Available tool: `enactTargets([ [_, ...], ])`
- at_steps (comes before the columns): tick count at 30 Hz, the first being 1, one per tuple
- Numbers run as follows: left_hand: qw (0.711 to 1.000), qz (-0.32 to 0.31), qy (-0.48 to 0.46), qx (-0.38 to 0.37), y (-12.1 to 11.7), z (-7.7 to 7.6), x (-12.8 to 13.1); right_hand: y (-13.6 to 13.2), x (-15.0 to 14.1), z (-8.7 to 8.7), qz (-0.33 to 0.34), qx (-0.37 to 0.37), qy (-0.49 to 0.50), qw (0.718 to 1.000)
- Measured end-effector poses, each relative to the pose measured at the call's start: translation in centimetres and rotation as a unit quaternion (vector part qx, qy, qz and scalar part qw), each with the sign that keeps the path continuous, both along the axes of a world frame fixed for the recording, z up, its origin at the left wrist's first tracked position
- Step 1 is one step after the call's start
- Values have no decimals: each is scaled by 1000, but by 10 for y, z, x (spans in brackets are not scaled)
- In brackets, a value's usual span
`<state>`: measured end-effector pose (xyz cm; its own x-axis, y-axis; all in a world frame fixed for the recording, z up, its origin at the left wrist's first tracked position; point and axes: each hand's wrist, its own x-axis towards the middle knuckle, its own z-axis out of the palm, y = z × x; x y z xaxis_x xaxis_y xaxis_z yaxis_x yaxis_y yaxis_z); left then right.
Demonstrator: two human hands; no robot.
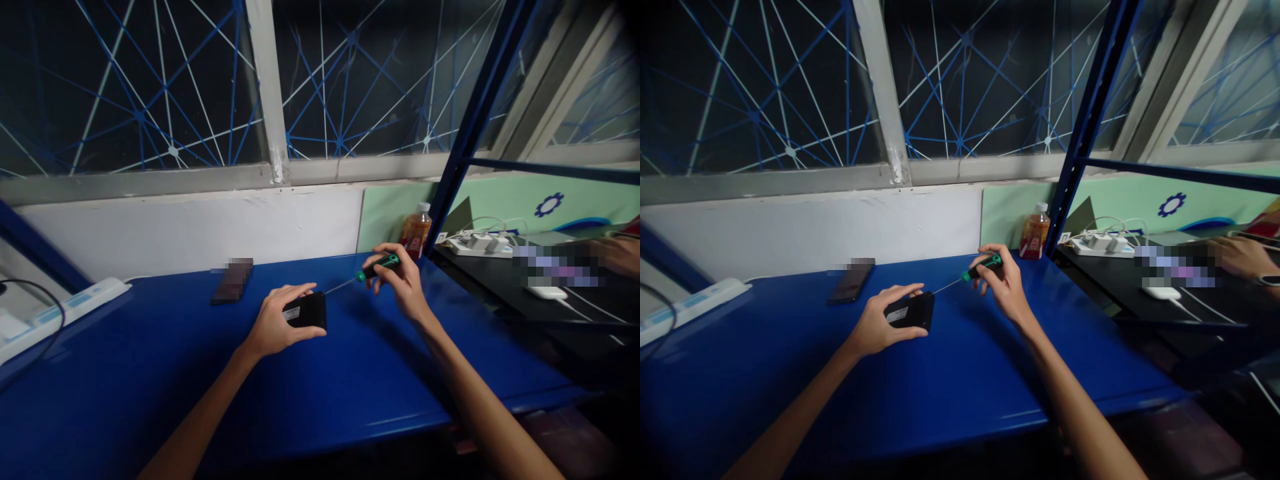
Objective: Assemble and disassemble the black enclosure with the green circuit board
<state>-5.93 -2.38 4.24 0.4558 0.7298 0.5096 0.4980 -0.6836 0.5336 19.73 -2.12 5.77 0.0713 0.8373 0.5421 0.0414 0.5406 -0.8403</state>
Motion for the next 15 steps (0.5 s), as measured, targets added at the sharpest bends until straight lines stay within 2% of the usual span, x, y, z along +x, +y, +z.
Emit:
enactTargets([
  [4,1000,1,2,-6,0,1,0,1,-1,-1,-77,3,-19,997],
  [5,1000,1,2,-7,0,1,-1,1,-1,-2,-76,3,-17,997],
  [8,1000,5,4,-11,0,1,-1,1,-2,-3,1,5,8,1000],
  [10,1000,9,5,-14,-1,1,-1,2,-2,-3,23,8,13,1000],
  [13,1000,7,4,-15,-1,1,-1,3,-1,-5,-50,9,-17,999],
  [15,1000,6,4,-17,0,1,-1,4,-1,-6,-72,7,-23,997],
])
